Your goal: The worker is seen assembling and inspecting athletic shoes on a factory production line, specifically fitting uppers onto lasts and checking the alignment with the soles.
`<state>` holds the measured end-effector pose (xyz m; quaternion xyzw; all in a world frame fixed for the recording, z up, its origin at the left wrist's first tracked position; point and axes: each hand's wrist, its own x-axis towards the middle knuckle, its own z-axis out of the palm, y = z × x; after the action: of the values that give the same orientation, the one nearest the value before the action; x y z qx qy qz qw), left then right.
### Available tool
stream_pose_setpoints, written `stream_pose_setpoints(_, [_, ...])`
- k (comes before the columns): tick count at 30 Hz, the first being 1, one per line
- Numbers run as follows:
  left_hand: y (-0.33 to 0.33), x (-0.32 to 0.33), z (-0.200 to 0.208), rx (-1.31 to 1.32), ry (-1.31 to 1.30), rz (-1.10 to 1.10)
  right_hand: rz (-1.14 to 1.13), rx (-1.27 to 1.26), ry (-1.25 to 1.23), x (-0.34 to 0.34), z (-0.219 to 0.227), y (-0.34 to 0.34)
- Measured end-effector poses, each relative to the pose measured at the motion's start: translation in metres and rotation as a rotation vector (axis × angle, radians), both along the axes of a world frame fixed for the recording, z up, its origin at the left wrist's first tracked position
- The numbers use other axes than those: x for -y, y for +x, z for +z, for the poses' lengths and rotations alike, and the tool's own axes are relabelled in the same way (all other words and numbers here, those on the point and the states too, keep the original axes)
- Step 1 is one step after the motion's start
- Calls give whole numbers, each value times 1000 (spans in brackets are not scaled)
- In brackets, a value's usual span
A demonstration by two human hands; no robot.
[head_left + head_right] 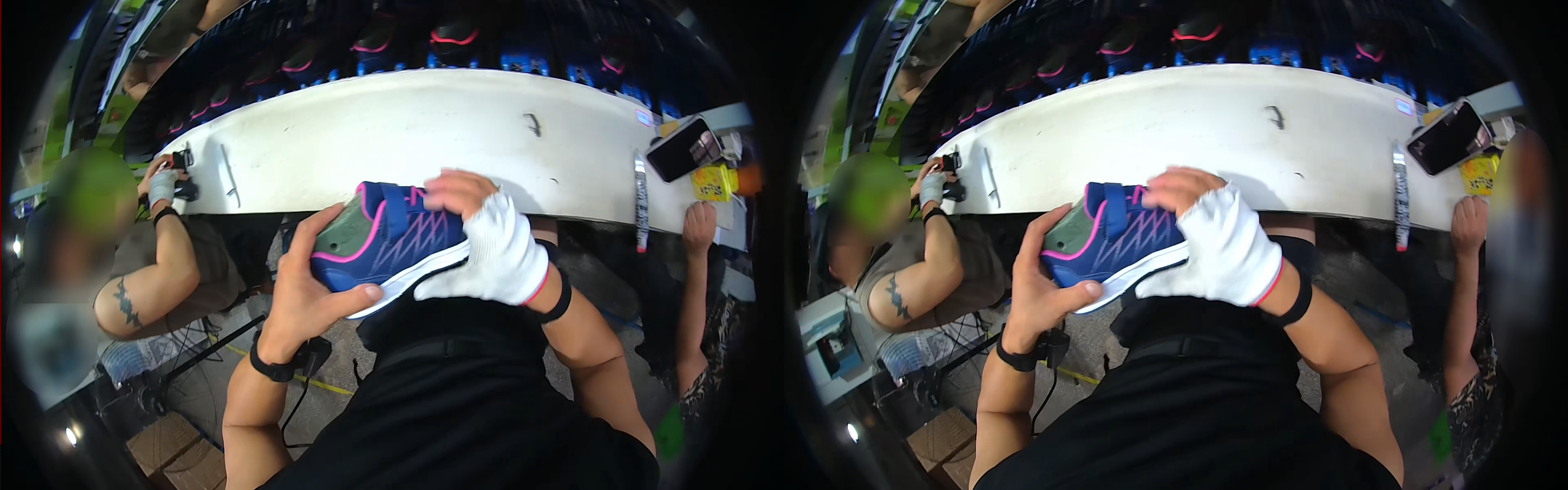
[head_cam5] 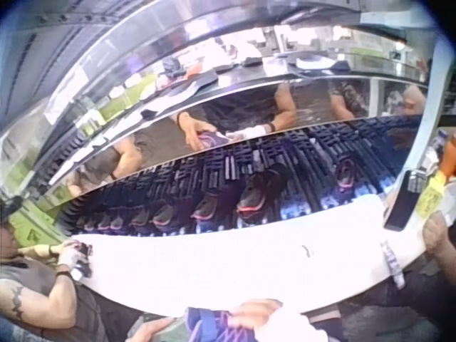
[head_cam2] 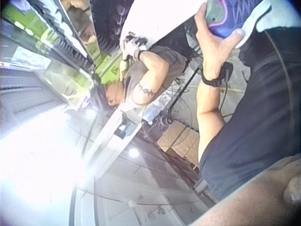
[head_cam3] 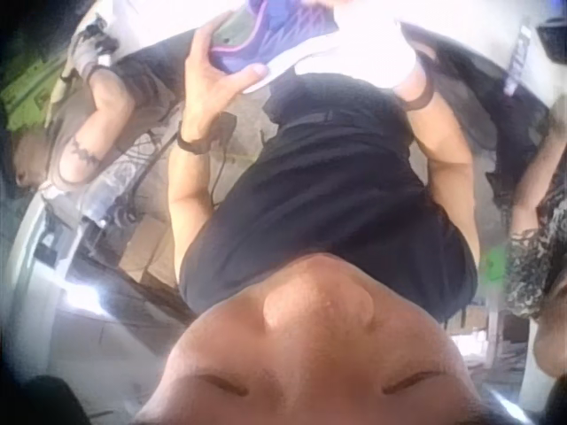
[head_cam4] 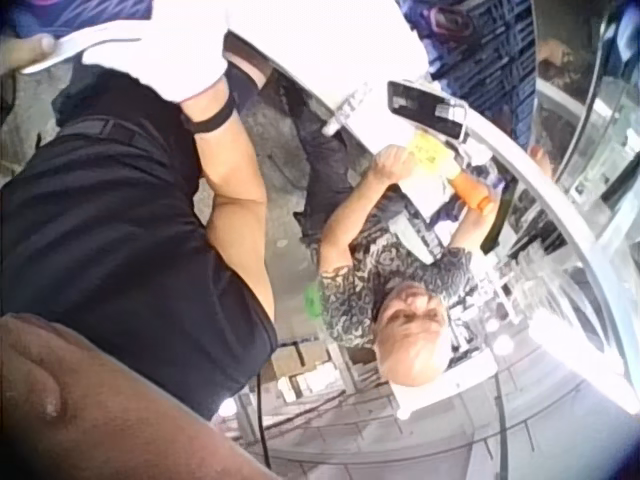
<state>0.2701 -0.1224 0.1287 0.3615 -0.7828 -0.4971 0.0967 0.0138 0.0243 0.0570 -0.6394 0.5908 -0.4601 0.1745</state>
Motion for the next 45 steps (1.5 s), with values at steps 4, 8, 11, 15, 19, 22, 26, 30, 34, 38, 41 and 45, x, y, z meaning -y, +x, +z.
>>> stream_pose_setpoints(4, [-7,-4,6,-7,7,5,-20,-76,175,-4,-10,-17])
stream_pose_setpoints(8, [-9,-14,10,72,-207,-115,-14,-77,223,8,-1,-15])
stream_pose_setpoints(11, [-6,-25,8,71,-266,-135,-117,87,112,13,-10,-9])
stream_pose_setpoints(15, [-2,-26,-2,-31,-193,-18,-149,355,74,21,-12,-9])
stream_pose_setpoints(19, [-5,-4,-4,-56,-21,88,-249,1567,-106,25,-54,-22])
stream_pose_setpoints(22, [-7,-2,-1,-67,-35,81,-359,1670,-219,6,-62,-36])
stream_pose_setpoints(26, [-13,-4,4,-111,5,124,-394,1133,-157,-38,-41,-33])
stream_pose_setpoints(30, [-40,-19,30,-312,210,63,-176,490,-182,-77,7,-34])
stream_pose_setpoints(34, [-136,-4,-15,-540,-310,-436,-284,158,-259,-110,35,-31])
stream_pose_setpoints(38, [-202,-37,-105,-647,-231,-472,-518,532,-205,-136,27,-33])
stream_pose_setpoints(41, [-216,-47,-97,-536,-256,-496,-688,680,-197,-155,21,-28])
stream_pose_setpoints(45, [-232,-42,-80,-434,-193,-591,-803,702,-250,-155,10,-18])
